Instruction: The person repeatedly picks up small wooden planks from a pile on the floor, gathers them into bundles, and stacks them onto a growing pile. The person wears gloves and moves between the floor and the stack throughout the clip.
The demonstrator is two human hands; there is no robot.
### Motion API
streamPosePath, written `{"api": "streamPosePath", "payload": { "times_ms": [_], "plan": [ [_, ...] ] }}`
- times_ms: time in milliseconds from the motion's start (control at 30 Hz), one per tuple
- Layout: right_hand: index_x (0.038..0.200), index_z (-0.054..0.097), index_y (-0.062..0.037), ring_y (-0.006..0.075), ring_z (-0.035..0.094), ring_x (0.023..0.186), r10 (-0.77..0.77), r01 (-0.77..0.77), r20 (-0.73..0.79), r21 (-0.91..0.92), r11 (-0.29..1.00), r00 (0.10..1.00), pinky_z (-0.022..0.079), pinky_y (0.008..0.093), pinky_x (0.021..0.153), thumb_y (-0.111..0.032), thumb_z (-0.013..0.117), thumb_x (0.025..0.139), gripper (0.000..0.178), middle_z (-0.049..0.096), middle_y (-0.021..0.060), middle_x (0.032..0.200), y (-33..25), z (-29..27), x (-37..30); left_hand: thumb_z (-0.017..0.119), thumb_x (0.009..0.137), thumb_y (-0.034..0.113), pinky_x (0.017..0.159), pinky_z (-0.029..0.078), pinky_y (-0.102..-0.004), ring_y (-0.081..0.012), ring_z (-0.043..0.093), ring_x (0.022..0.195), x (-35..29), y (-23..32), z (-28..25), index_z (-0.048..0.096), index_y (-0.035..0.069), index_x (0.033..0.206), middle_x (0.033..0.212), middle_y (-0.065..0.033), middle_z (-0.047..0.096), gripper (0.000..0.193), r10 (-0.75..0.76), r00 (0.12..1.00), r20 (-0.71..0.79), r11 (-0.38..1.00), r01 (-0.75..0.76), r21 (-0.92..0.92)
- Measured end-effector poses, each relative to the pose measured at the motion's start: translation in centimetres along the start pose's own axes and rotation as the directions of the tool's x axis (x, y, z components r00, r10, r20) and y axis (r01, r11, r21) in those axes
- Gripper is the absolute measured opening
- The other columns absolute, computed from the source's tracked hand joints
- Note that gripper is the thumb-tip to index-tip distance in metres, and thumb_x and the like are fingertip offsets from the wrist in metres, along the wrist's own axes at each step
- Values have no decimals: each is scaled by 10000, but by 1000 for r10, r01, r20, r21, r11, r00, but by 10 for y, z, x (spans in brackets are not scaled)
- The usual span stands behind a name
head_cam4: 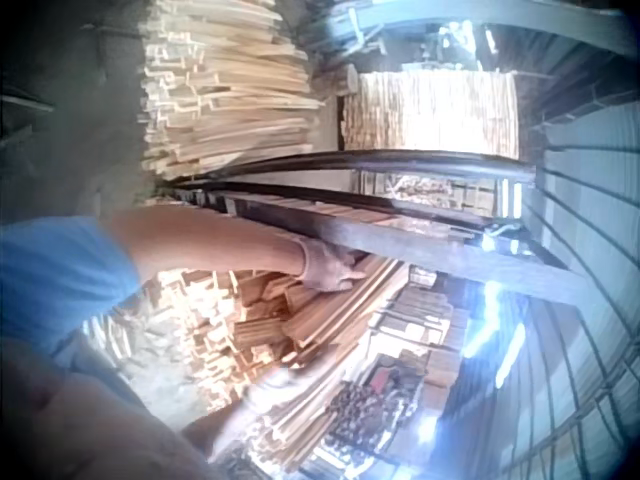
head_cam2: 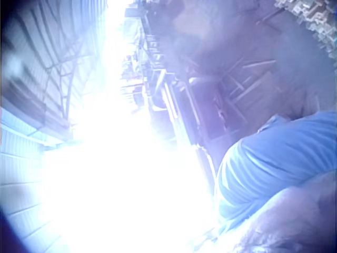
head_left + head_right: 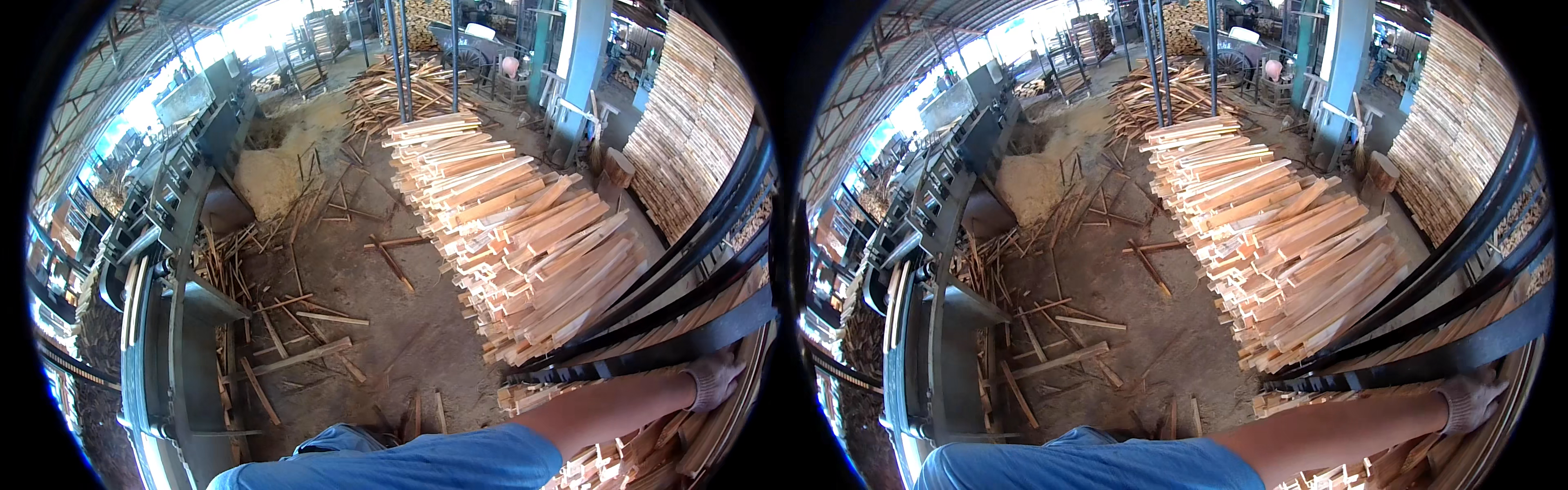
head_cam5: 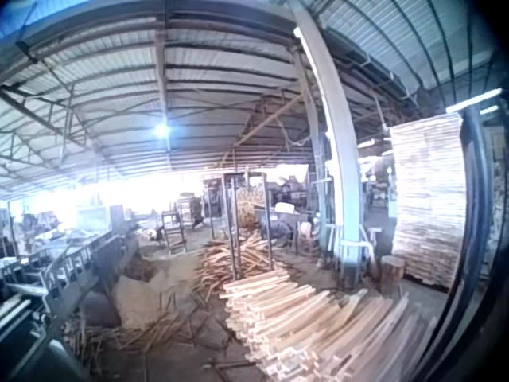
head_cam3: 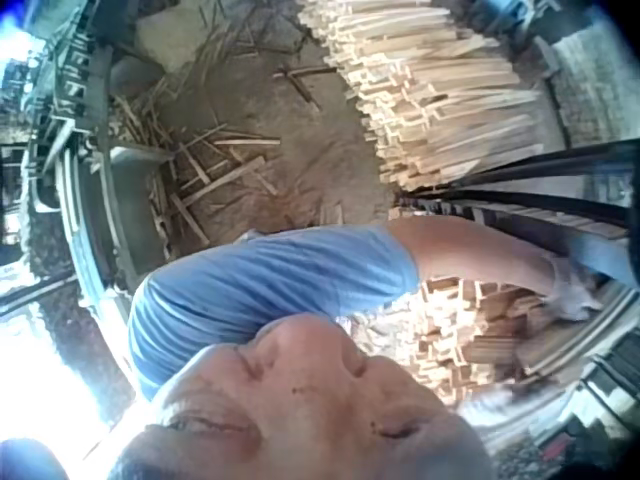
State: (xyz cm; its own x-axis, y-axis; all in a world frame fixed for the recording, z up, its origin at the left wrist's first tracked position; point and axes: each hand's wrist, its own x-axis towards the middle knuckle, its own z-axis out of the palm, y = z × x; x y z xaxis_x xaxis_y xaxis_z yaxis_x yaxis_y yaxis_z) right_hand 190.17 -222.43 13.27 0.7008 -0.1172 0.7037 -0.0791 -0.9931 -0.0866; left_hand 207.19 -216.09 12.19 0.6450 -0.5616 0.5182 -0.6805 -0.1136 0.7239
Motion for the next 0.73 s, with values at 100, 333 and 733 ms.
{"api": "streamPosePath", "payload": {
  "times_ms": [100, 333, 733],
  "plan": [
    [1469, 519, -32, 360, 566, 1265, -5, 5, -33, -4, 1000, 999, 437, 403, 1109, -229, 648, 983, 541, 594, 209, 1405, -7, -2, -11, 505, 1006, 303, 1004, 491, -493, -423, 544, 1198, 0, -8, 6, 544, 37, 1419, 1313, -289, 540, 493, 16, 997, -69, 994, -8, 106],
    [1475, 497, -9, 397, 520, 1334, 64, -80, -82, -197, 977, 995, 426, 461, 1102, -224, 778, 909, 667, 558, 222, 1453, -18, -14, -25, 481, 964, 195, 879, 537, -446, -350, 638, 1018, -14, 11, -35, 652, 41, 1053, 1109, -201, 632, 247, 335, 939, 84, 886, -344, 310],
    [1020, 654, -87, 409, 541, 1082, 57, -38, -389, 57, 998, 919, 389, 617, 1001, -357, 772, 742, 405, 559, 173, 1125, -62, -5, -31, 513, 983, 186, 865, 545, -485, -382, 678, 990, 24, -52, 12, 569, 21, 1351, 1251, -182, 671, 407, 750, 660, 48, 603, -712, 359]
  ]
}}
